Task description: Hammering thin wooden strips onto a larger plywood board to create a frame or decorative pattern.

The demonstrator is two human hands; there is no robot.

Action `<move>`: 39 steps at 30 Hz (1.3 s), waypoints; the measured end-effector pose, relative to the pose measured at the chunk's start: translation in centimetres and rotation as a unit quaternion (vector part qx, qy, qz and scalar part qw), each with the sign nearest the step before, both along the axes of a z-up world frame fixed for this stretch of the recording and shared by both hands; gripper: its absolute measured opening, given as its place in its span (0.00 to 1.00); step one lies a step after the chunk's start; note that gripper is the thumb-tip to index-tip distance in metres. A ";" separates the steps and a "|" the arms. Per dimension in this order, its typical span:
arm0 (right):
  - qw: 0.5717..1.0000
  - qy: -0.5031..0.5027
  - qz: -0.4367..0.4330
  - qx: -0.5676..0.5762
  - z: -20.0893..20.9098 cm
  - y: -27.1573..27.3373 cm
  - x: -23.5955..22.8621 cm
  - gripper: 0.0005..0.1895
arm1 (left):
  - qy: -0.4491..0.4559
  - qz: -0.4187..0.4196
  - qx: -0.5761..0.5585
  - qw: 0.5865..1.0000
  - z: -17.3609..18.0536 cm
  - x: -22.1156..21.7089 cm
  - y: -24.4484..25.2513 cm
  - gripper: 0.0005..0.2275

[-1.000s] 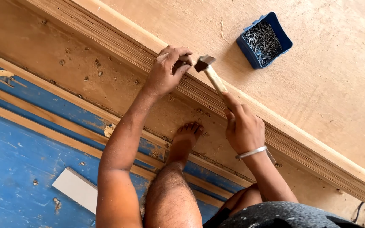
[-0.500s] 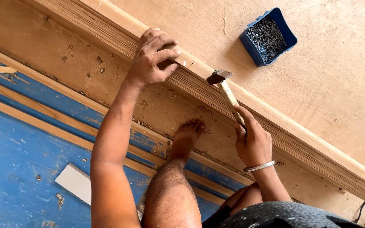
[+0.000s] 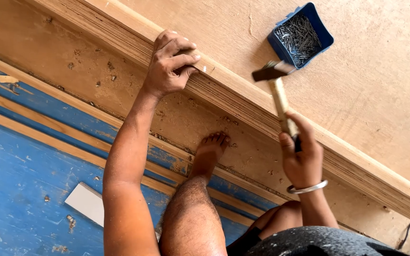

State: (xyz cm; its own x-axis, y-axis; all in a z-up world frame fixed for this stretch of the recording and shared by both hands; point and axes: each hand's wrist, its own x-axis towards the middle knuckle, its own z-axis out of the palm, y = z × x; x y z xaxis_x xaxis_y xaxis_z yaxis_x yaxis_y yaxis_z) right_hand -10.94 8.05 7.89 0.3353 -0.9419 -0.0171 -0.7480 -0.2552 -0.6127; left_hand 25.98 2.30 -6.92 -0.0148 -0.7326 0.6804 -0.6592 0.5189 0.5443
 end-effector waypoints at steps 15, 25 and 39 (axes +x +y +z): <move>0.991 -0.005 0.043 -0.126 2.9 -1.1 2.6 0.21 | -0.055 0.031 -0.037 0.997 -2.2 -0.2 -1.0 0.14; 0.977 0.081 0.115 -0.158 0.6 -1.7 5.1 0.20 | 0.001 0.042 -0.027 0.999 -0.7 -1.0 -0.4 0.11; 0.952 0.237 0.134 -0.140 -0.2 -2.7 7.2 0.18 | 0.007 0.048 -0.036 0.998 -1.8 -0.9 -0.7 0.06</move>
State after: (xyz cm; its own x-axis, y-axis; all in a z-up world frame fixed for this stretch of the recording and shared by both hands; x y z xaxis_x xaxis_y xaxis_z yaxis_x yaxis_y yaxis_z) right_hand -3.78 5.31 7.72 0.5816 -0.8134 0.0131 -0.8085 -0.5797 -0.1014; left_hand 25.07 1.60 -8.72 0.0634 -0.6788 0.7316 -0.7010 0.4915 0.5168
